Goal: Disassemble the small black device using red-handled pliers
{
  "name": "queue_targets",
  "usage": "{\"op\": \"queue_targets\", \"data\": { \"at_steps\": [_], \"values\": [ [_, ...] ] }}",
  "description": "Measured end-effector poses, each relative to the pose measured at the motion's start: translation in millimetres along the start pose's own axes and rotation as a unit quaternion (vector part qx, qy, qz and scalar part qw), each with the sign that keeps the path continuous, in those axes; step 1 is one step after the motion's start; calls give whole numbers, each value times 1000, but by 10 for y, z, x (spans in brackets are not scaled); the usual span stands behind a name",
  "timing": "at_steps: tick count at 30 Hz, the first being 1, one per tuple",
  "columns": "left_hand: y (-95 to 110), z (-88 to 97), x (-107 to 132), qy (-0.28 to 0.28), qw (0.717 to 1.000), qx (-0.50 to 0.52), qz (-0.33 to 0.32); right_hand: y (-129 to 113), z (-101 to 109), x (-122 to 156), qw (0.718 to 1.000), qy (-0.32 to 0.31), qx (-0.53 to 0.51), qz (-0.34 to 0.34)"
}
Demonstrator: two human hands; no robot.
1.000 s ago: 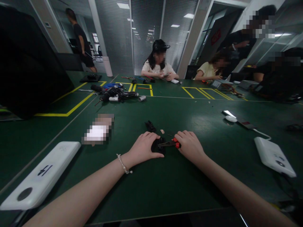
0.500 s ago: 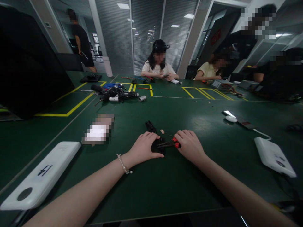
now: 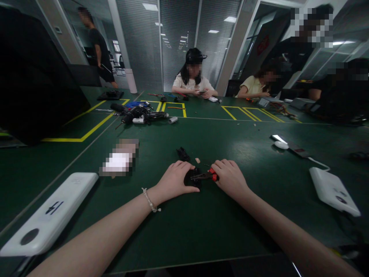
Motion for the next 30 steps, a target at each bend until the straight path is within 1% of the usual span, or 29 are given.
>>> {"op": "queue_targets", "data": {
  "at_steps": [4, 10, 18, 25, 30],
  "values": [
    [-5, -5, 1, 1, 1000, 0, -2, 6, -10, 0, 1000, -3, 0, -4],
    [-13, -16, -5, 2, 1000, -8, -5, -7, 34, 3, 999, 11, 30, 7],
    [-13, -13, -4, 0, 1000, -4, -4, 7, -10, 1, 1000, -13, 1, -5],
    [-6, -11, 1, -2, 1000, -5, 0, -10, 42, 0, 1000, -13, 15, 1],
    [-1, 1, 4, -5, 1000, -5, 2, -12, 34, 0, 999, -29, 5, -13]
  ]
}}
Point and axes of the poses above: each hand's wrist, its own x-axis away from the middle knuckle, its own z-axis out of the back of the hand, y = z × x, the point moved 2 cm from there along -x, towards the middle knuckle, and after that the axes turned 1 degree about -y, right-handed, at the moved point
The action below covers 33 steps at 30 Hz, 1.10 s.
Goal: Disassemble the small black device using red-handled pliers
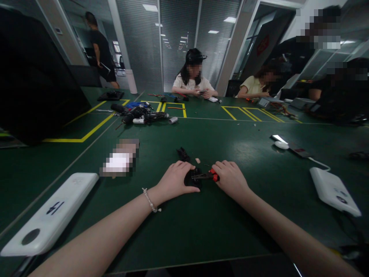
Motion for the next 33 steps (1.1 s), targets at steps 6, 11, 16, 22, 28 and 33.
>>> {"op": "queue_targets", "data": {
  "at_steps": [6, 11, 16, 22, 28, 33],
  "values": [
    [-3, -11, -2, 1, 1000, -4, -2, 10, 2, -4, 1000, -6, 4, 5],
    [7, -9, -2, 4, 1000, -6, -6, 18, -19, -6, 1000, 6, -7, 4],
    [7, 4, -6, 0, 1000, -2, 1, 65, -45, 0, 1000, 11, -28, 7],
    [-3, -5, -2, -6, 1000, 3, 6, 133, -27, 12, 1000, 9, -16, 16],
    [-11, -15, 2, -8, 1000, 4, 8, 145, 0, 18, 1000, 2, -4, 17],
    [-18, -16, 0, -3, 1000, 4, 3, 135, 4, 21, 1000, -3, 12, 11]
  ]
}}
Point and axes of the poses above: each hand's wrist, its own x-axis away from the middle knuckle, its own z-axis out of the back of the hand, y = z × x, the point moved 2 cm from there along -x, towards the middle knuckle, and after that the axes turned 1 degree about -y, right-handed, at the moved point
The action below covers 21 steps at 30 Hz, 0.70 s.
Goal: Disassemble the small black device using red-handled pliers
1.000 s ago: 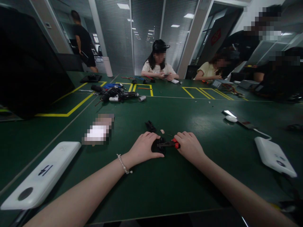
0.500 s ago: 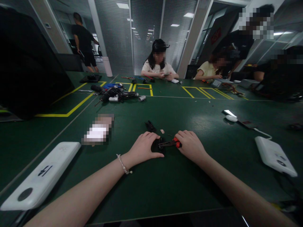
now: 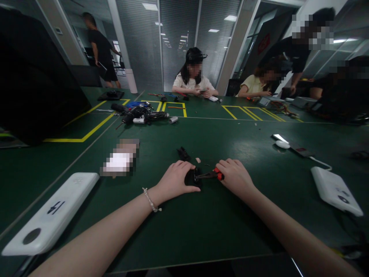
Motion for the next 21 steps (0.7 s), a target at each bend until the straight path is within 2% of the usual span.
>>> {"op": "queue_targets", "data": {
  "at_steps": [9, 21],
  "values": [
    [12, 14, -4, -3, 1000, -7, 4, -25, 49, 8, 999, 28, 38, 10],
    [24, 27, -7, 0, 1000, -1, 4, -9, 7, -3, 1000, 8, 17, 4]
  ]
}}
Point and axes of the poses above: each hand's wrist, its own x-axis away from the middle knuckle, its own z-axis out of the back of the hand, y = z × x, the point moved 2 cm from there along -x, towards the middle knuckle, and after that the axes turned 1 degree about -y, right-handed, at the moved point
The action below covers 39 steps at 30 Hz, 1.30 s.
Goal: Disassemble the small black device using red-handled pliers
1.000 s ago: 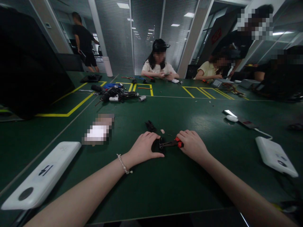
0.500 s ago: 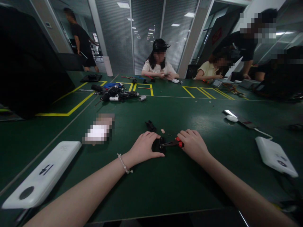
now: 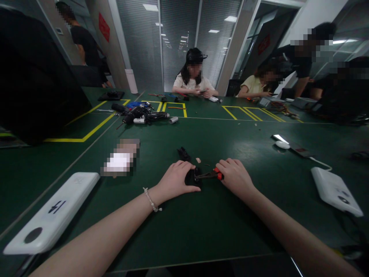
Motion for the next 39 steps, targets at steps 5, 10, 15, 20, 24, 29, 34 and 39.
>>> {"op": "queue_targets", "data": {
  "at_steps": [5, 10, 15, 20, 24, 29, 34, 39],
  "values": [
    [-1, 3, 3, -2, 1000, -2, 0, -9, 49, 3, 1000, 14, 19, 6],
    [-13, -11, 6, 0, 1000, -5, -6, 4, -14, 1, 1000, 11, -3, 6],
    [-22, -22, 3, 4, 1000, -7, -9, 15, -66, 0, 999, 30, 4, 12],
    [-24, -19, 9, 1, 1000, -6, -4, 3, -15, 2, 998, 50, 18, 18],
    [-19, -17, 7, -1, 1000, -5, -2, 8, -23, -1, 999, 42, 13, 15],
    [-8, -9, 2, -1, 1000, -5, -2, 14, -53, -1, 1000, 15, -7, 8],
    [7, 5, 7, -6, 1000, -4, 2, 7, -21, 2, 1000, 14, -5, 5],
    [6, 10, 7, -2, 1000, -4, -1, 5, -45, -8, 1000, 17, -6, 10]
  ]
}}
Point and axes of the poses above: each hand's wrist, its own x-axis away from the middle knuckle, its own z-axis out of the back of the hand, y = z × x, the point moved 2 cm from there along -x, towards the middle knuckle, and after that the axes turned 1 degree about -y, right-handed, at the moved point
